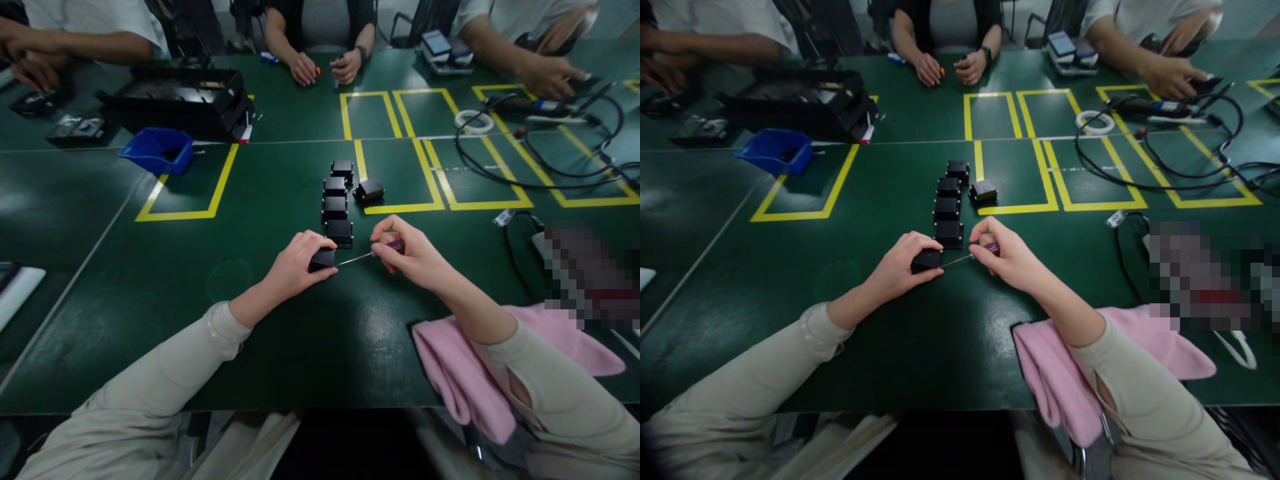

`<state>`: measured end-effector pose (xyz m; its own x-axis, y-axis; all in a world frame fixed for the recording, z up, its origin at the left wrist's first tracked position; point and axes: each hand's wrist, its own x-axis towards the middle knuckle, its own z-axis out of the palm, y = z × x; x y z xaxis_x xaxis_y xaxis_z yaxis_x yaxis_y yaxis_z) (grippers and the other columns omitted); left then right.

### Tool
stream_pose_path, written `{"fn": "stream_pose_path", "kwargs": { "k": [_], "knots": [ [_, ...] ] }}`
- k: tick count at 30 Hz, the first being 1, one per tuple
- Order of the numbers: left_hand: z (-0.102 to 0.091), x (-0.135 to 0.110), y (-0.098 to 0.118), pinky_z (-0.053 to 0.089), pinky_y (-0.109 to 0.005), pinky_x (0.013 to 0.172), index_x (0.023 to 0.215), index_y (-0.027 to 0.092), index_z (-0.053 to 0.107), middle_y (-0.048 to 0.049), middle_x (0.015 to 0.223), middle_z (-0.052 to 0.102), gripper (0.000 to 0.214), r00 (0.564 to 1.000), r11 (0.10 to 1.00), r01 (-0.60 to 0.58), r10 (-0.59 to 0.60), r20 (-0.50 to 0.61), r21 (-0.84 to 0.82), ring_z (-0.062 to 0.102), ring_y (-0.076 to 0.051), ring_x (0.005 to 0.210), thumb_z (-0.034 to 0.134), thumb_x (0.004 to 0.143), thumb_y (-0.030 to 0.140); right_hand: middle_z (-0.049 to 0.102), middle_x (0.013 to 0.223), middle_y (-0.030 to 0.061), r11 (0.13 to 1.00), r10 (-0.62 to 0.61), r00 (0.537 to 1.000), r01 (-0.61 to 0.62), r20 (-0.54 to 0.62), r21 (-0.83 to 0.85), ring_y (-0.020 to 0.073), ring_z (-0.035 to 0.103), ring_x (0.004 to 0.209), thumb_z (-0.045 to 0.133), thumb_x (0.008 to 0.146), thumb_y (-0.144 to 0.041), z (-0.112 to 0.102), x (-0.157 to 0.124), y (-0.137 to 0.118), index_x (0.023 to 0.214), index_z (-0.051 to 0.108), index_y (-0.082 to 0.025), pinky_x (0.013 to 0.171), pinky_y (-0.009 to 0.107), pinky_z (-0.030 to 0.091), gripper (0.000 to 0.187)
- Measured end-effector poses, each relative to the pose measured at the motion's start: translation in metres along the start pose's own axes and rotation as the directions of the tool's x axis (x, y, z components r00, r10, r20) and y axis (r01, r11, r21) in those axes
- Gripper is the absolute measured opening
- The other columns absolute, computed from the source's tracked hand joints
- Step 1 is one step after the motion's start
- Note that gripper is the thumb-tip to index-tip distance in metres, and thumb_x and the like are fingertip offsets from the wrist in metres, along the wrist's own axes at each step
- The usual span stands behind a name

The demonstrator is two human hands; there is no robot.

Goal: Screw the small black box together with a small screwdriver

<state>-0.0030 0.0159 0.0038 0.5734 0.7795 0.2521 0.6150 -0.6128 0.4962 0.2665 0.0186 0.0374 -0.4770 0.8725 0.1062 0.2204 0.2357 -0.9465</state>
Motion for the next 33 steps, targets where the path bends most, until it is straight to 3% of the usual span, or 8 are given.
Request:
{"fn": "stream_pose_path", "kwargs": {
  "k": [17, 33],
  "knots": [
    [-0.0013, -0.0003, 0.0012, 0.05, -0.043, 0.095, 0.123, 0.021, 0.057, -0.0096, 0.122, 0.064, 0.036, 1.0, 1.0, 0.014, -0.014, 0.008, -0.001, 0.058, -0.027, 0.113, 0.072, 0.093, 0.034, 0.049, 0.057, -0.0088, 1.0, -0.002, 0.999, 0.002, -0.047, -0.01, 0.0085, 0.048, 0.045, 0.057, 0.102, -0.04, 0.0013, -0.0012, 0.0035, 0.096, 0.051, -0.022, 0.046, 0.023, 0.035, 0.02],
    [-0.0003, -0.0005, 0.0009, 0.05, -0.043, 0.096, 0.123, 0.02, 0.058, -0.0096, 0.121, 0.064, 0.036, 1.0, 1.0, 0.011, -0.011, 0.0, 0.005, 0.059, -0.027, 0.113, 0.072, 0.093, 0.035, 0.048, 0.057, -0.01, 1.0, -0.007, 1.0, 0.007, -0.013, 0.005, 0.0084, 0.048, 0.045, 0.057, 0.102, -0.036, 0.0004, -0.0009, 0.0027, 0.1, 0.049, -0.022, 0.046, 0.023, 0.035, 0.016]
  ]
}}
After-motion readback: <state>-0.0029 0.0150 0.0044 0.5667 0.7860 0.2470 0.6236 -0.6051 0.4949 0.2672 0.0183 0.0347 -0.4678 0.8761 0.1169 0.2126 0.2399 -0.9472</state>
